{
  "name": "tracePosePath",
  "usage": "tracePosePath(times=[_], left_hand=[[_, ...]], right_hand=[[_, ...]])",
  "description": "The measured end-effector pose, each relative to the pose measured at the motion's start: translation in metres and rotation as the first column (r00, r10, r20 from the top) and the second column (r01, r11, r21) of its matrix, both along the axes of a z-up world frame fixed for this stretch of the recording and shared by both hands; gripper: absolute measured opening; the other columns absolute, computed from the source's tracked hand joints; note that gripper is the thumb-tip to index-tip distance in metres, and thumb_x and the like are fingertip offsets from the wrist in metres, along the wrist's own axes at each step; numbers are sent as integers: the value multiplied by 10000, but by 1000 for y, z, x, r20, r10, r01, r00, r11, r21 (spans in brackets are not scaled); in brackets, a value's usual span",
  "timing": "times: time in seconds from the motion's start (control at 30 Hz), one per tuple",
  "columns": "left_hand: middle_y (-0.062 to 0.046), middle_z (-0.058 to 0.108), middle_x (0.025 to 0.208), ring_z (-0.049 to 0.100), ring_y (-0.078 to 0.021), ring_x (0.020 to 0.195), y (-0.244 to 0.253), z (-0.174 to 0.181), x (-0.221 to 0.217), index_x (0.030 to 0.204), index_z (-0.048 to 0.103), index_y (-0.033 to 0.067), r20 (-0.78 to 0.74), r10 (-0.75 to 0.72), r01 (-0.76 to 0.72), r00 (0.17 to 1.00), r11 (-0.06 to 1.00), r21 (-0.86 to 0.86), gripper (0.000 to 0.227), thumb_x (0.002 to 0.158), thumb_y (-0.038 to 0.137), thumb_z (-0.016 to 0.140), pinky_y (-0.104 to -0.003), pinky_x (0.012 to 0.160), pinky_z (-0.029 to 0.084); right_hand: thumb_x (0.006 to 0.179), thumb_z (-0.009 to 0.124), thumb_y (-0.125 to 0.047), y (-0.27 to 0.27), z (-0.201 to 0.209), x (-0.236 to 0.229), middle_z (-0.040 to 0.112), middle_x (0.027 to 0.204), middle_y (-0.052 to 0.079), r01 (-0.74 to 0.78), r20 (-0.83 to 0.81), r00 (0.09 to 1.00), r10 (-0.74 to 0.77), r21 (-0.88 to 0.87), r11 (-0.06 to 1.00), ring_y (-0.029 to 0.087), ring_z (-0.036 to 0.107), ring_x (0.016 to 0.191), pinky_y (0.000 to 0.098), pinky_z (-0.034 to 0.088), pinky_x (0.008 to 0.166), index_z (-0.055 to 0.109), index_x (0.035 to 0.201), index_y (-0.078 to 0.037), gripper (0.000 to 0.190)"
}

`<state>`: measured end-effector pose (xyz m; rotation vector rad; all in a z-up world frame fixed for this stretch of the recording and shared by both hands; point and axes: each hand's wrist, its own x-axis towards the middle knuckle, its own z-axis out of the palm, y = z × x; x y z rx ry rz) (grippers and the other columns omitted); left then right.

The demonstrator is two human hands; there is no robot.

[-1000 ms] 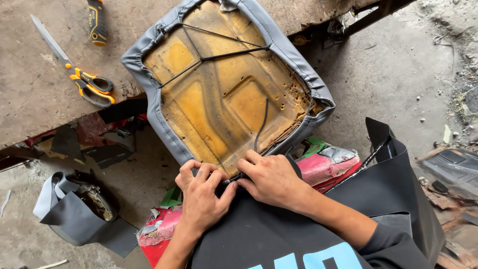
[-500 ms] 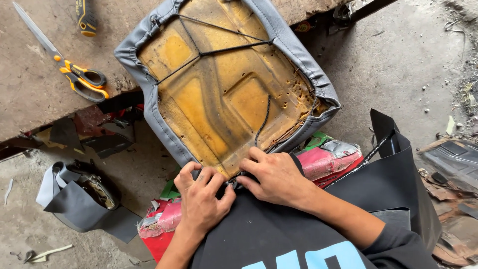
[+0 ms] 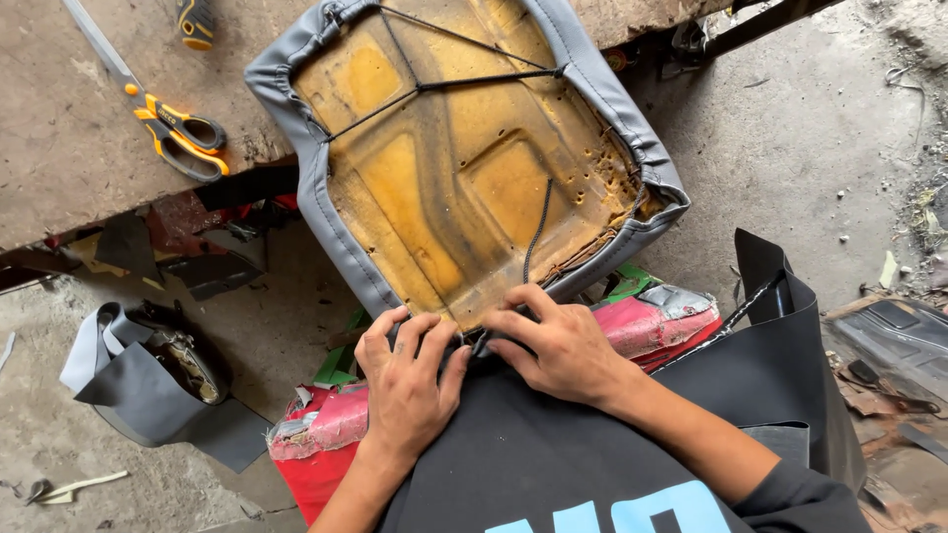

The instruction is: Trimming excess vinyl fabric from the edges of a reupholstered seat using scissors at a workbench.

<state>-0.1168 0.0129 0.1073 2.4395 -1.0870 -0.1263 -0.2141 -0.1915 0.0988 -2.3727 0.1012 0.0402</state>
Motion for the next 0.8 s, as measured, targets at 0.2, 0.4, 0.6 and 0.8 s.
tracePosePath(times=[0.2, 0.4, 0.6, 0.8], left_hand=[[-106, 610, 1345, 480, -418, 1322, 11, -7, -9, 1107, 725, 332, 9, -66, 66, 998, 997, -50, 128, 987, 297, 698, -589, 956, 409], [-171, 550, 1371, 432, -452, 1360, 4, -1, -15, 1128, 708, 281, -10, -16, 16, 1000, 999, 52, 203, 942, 360, 730, -611, 1023, 408], [-222, 485, 1462, 366, -502, 1423, -13, 3, -23, 1073, 734, 200, -31, 30, -26, 999, 993, 113, 209, 929, 350, 711, -705, 1038, 368], [-170, 478, 1500, 345, -449, 1449, -7, -1, -14, 1033, 766, 264, -114, -36, 50, 993, 991, 124, 159, 924, 229, 656, -673, 1001, 313]], right_hand=[[926, 758, -190, 4, -8, -14, 541, 1264, 114, -63, 68, 996, 63, -2, 998, 220, 679, 766, 349, 499, 417, 711, 1125, -230, 208], [992, 696, -230, 6, -3, -4, 564, 1261, 108, -63, 60, 996, 66, -52, 997, 227, 689, 719, 348, 506, 390, 709, 1227, -213, 236], [975, 727, -264, 5, -12, -6, 630, 1251, 67, -46, 70, 996, 52, -82, 996, 236, 721, 706, 372, 531, 453, 688, 1235, -192, 272], [944, 747, -229, -1, -15, -10, 642, 1278, 35, -94, 106, 989, 107, -120, 988, 215, 649, 545, 341, 472, 406, 721, 1102, -282, 169]])
